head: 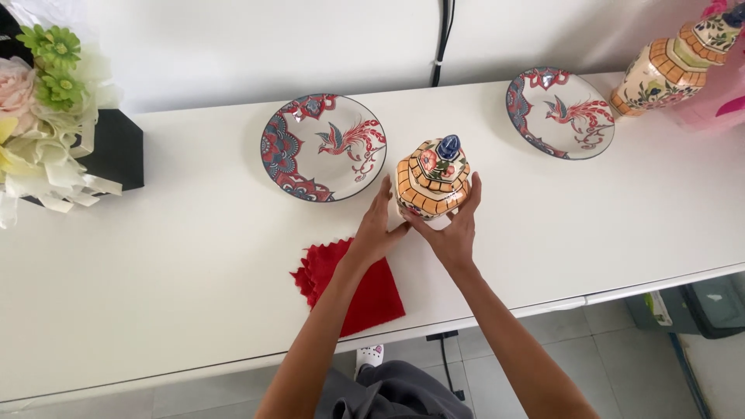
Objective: Cleaning and organizing a table with decorative items.
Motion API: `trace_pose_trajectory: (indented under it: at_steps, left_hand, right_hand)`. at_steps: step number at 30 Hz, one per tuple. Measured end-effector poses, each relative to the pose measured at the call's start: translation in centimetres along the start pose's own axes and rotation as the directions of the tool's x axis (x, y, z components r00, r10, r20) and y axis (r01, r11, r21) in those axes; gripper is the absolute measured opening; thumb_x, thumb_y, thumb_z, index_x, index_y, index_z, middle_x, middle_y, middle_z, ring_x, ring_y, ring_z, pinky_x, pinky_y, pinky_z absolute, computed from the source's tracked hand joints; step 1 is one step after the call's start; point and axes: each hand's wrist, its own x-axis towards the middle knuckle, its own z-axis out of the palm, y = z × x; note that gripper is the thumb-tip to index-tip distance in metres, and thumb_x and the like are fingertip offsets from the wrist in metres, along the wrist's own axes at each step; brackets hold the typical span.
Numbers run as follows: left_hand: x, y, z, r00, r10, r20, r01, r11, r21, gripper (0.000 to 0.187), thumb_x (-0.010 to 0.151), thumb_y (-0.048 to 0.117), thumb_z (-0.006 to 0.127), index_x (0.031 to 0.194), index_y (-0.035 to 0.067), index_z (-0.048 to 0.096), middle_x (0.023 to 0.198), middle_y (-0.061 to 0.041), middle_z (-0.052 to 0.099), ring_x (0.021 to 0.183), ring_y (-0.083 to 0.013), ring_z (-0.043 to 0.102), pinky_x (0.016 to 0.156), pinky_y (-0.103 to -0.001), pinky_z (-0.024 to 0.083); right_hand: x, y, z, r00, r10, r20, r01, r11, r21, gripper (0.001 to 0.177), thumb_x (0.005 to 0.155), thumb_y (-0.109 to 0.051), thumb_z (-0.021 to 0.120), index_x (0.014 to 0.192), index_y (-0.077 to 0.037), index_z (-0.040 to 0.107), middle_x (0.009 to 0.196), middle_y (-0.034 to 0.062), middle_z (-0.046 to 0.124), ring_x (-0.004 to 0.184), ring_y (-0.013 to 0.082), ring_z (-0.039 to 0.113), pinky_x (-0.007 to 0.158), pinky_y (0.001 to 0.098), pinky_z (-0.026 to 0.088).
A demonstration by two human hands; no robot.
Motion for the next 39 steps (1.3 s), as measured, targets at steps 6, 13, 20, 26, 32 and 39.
trace_pose_trajectory:
  at_steps: [6,13,20,26,32,39]
  left_hand:
    - [1.6,0.9,-0.3,0.999,0.024,0.024,-0.022,0.997,-0.076,0.126,0.068,0.014,0.089,0.163,0.013,0.006,0.164,-0.017,0.034,0.152,-0.0328,0.032,0.123,-0.047,0.030]
    - [1.6,1.2,-0.5,1.000,0.008,0.016,-0.006,0.996,-0.088,0.119,0.068,0.018,0.090,0.162,0.012,0.017,0.158,-0.014,0.047,0.148,-0.0315,0.042,0.119,-0.048,0.037]
    - [-1.3,4.3,-1.8,0.998,0.014,-0.067,-0.020,0.996,-0.088,0.109,0.071,0.016,0.090,0.158,0.010,0.026,0.151,-0.017,0.055,0.144,-0.0321,0.048,0.118,-0.044,0.042]
    - [-6.2,7.4,-5.7,0.994,-0.051,-0.092,0.045,0.997,-0.067,0.108,0.071,0.012,0.089,0.158,0.010,0.024,0.151,-0.018,0.053,0.143,-0.0335,0.047,0.116,-0.044,0.042]
    - [-10.7,6.5,-12.2,0.981,-0.051,-0.185,0.040,0.997,-0.062,0.106,0.071,0.014,0.089,0.157,0.007,0.027,0.151,-0.018,0.054,0.142,-0.0338,0.050,0.115,-0.045,0.043]
    - [-13.8,4.3,-21.4,0.932,0.051,-0.359,-0.044,0.999,0.026,0.101,0.072,0.008,0.089,0.155,0.002,0.031,0.148,-0.020,0.056,0.139,-0.0350,0.054,0.115,-0.045,0.046]
  right_hand:
    - [0.7,0.7,-0.4,0.997,0.000,0.082,-0.007,0.996,0.084,0.128,0.077,-0.026,0.092,0.161,-0.003,-0.003,0.153,0.0211,0.048,0.135,0.0298,0.062,0.102,0.0431,0.056]
    - [1.3,0.6,-0.9,0.994,0.033,0.105,-0.039,0.998,0.055,0.126,0.073,-0.022,0.093,0.160,-0.004,0.003,0.151,0.0203,0.049,0.133,0.0305,0.061,0.099,0.0436,0.056]
    - [0.9,-2.5,-2.3,0.986,-0.003,0.167,-0.005,0.999,0.046,0.129,0.070,-0.021,0.094,0.161,-0.003,0.004,0.149,0.0197,0.052,0.131,0.0295,0.063,0.099,0.0415,0.059]
    - [-0.3,-7.3,-1.5,0.964,-0.085,0.251,0.096,0.995,-0.032,0.135,0.064,-0.023,0.096,0.161,-0.005,0.003,0.147,0.0206,0.051,0.130,0.0299,0.062,0.097,0.0411,0.059]
    - [-1.7,-12.4,3.8,0.935,-0.082,0.346,0.066,0.996,0.059,0.135,0.064,-0.027,0.095,0.161,-0.008,0.003,0.149,0.0188,0.050,0.130,0.0288,0.063,0.093,0.0406,0.058]
    - [-1.2,-16.3,13.3,0.881,-0.198,0.431,0.141,0.977,0.160,0.131,0.065,-0.030,0.096,0.160,-0.007,0.008,0.148,0.0186,0.053,0.131,0.0289,0.063,0.093,0.0406,0.058]
